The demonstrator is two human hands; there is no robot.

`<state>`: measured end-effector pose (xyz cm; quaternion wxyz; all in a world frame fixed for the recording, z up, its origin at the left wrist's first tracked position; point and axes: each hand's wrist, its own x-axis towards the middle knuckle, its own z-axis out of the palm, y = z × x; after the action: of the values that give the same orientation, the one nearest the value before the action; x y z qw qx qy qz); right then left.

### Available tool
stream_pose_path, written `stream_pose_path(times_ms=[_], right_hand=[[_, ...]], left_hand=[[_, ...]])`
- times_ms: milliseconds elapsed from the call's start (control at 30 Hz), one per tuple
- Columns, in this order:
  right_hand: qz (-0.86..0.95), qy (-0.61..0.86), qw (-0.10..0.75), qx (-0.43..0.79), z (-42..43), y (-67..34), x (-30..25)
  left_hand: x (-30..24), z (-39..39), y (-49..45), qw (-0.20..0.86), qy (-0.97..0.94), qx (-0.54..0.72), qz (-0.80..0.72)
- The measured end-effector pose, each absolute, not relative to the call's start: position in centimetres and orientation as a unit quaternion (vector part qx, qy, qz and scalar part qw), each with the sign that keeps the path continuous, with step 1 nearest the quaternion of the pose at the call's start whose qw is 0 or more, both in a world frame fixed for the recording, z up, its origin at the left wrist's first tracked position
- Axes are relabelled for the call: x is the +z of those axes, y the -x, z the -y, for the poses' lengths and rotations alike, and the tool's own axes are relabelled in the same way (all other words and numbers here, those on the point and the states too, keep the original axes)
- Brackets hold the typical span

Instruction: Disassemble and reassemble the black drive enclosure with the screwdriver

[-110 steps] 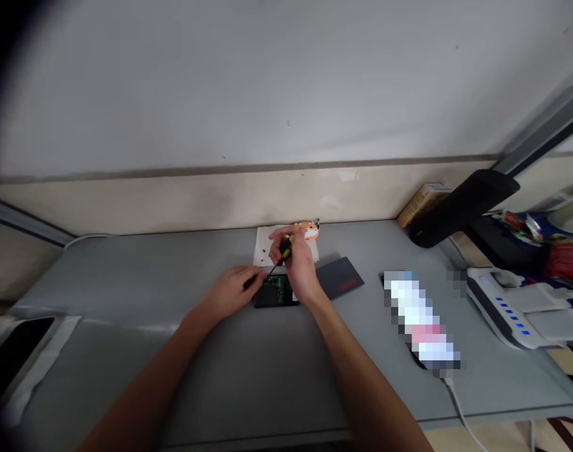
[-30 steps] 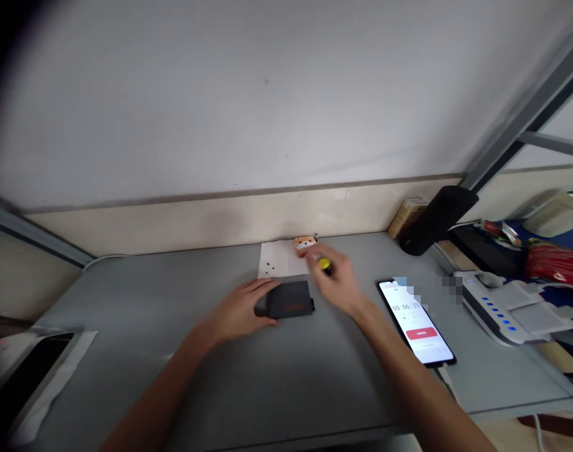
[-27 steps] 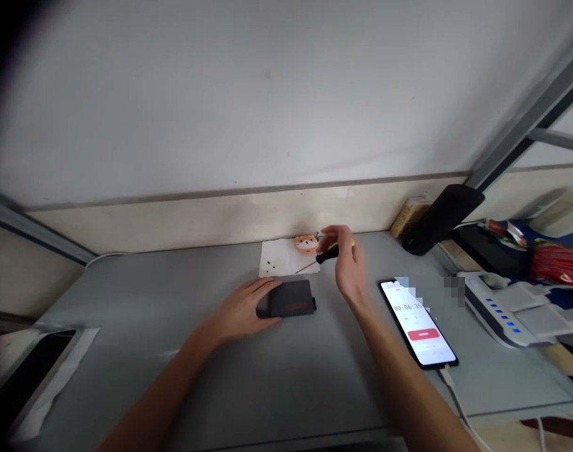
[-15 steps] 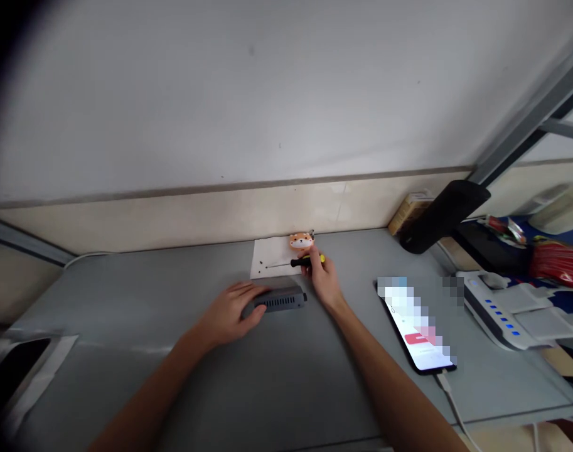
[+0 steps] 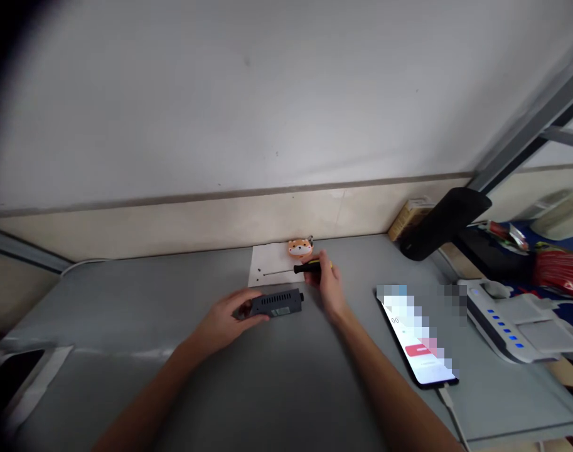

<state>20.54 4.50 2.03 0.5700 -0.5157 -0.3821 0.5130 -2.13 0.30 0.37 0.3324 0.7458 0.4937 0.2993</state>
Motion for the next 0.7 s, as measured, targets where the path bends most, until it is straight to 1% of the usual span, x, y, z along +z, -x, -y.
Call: stream_pose_path(times_ms=[133, 333, 533, 600, 700], right_hand=[[0.343, 0.492, 0.579, 0.552, -4.3, -21.1, 2.6], [0.369, 0.482, 0.536, 0.587, -3.8, -20.8, 2.6], [0.388, 0.489, 0.528, 0.576, -3.6, -20.4, 2.3], [0.390, 0.491, 0.529, 0.572, -3.6, -20.5, 2.2], [0.397, 0.492, 0.526, 0.569, -3.7, -20.8, 2.1]], left_hand=[[-0.6, -0.1, 2.0, 0.266, -0.764, 0.334, -0.483], [-0.6, -0.1, 1.7, 0.165, -0.807, 0.359, -0.440], [0.3, -0.3, 1.8, -0.019, -0.840, 0.414, -0.351], [0.6, -0.3, 1.9, -0.057, -0.845, 0.418, -0.329], [0.9, -0.3, 1.8, -0.082, -0.852, 0.412, -0.313]])
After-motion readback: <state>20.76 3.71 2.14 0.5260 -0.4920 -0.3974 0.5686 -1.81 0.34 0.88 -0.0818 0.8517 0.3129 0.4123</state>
